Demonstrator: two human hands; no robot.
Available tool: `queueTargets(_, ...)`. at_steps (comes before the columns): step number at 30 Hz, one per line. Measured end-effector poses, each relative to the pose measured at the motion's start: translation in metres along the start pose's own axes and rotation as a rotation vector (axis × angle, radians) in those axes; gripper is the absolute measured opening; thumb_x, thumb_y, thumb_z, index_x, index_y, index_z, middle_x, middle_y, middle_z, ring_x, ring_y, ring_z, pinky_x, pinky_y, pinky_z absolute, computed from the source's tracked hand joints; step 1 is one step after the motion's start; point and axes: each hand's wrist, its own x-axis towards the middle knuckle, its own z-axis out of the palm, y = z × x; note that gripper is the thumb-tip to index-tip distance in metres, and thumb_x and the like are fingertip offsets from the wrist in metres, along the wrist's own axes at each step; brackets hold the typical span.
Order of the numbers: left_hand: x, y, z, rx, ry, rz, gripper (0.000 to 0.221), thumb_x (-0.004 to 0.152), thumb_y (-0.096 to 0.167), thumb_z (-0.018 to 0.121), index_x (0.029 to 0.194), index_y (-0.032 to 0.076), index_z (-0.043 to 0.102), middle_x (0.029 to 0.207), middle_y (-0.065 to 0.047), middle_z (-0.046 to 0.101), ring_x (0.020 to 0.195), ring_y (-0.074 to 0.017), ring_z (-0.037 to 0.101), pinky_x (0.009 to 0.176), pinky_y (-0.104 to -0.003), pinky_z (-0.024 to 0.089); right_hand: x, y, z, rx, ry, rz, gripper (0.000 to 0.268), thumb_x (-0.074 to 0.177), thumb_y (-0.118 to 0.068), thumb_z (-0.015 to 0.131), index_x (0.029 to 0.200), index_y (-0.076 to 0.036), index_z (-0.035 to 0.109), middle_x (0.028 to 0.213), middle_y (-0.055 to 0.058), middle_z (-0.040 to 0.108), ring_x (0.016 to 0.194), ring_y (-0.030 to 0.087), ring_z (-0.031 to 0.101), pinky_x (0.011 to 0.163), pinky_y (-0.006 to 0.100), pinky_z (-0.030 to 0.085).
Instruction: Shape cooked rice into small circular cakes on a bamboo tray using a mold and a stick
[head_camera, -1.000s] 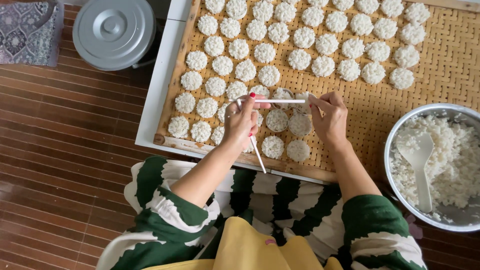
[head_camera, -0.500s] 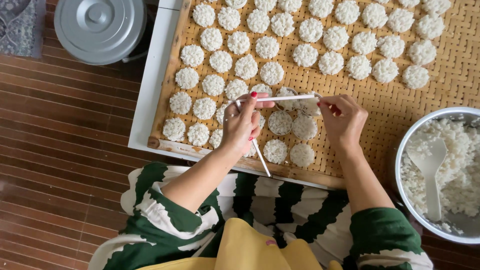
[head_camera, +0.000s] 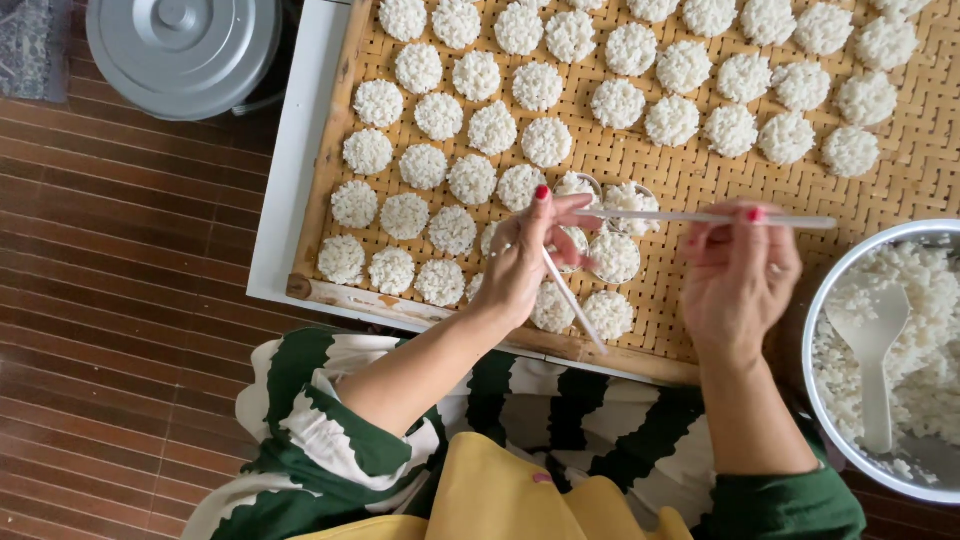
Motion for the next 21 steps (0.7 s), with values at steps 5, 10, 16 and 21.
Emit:
queueTargets(5,0.005,0.022,-0.001,0.615,0.106,0.422,0.054,0.113,0.042,0.025,0.113,0.009,0.067,0.078,-0.004,0.06,0.065,-0.0134,0.055,0.056,-0.027,0.046,-0.017,-0.01,-0.01,-0.754,0.073,-0.216,0.022,0.12,-0.008,0.05,0.101,-0.001,0.057,0.074,0.008,0.06,0.058,0.014,0.051,0.058,0.026,0.044)
queueTargets(10,0.007,-0.002,-0.009,0.799,0.05,0.562,0.057,0.112,0.051,0.025,0.101,0.009,0.062,0.089,-0.004,0.058,0.06,-0.0133,0.056,0.043,-0.024,0.048,-0.01,0.008,-0.014,-1.019,-0.074,-0.394,0.017,0.113,0.004,0.059,0.097,0.007,0.063,0.067,0.009,0.06,0.045,0.011,0.037,0.041,0.026,0.03)
queueTargets(16,0.013,-0.038,-0.025,0.857,-0.007,0.578,0.037,0.112,0.033,0.04,0.099,0.008,0.064,0.079,-0.006,0.055,0.057,-0.0143,0.058,0.046,-0.026,0.05,-0.005,0.009,-0.004,-1.038,-0.082,-0.438,0.026,0.116,-0.008,0.058,0.094,0.0,0.069,0.067,0.012,0.068,0.053,0.024,0.063,0.051,0.031,0.047)
queueTargets(21,0.014,-0.042,-0.026,0.843,-0.025,0.566,0.033,0.112,0.029,0.041,0.098,0.007,0.063,0.079,-0.005,0.055,0.057,-0.0137,0.059,0.047,-0.025,0.05,-0.004,0.019,-0.003,-0.91,-0.054,-0.304,0.026,0.116,-0.005,0.054,0.096,0.004,0.067,0.067,0.016,0.067,0.052,0.022,0.061,0.048,0.03,0.045)
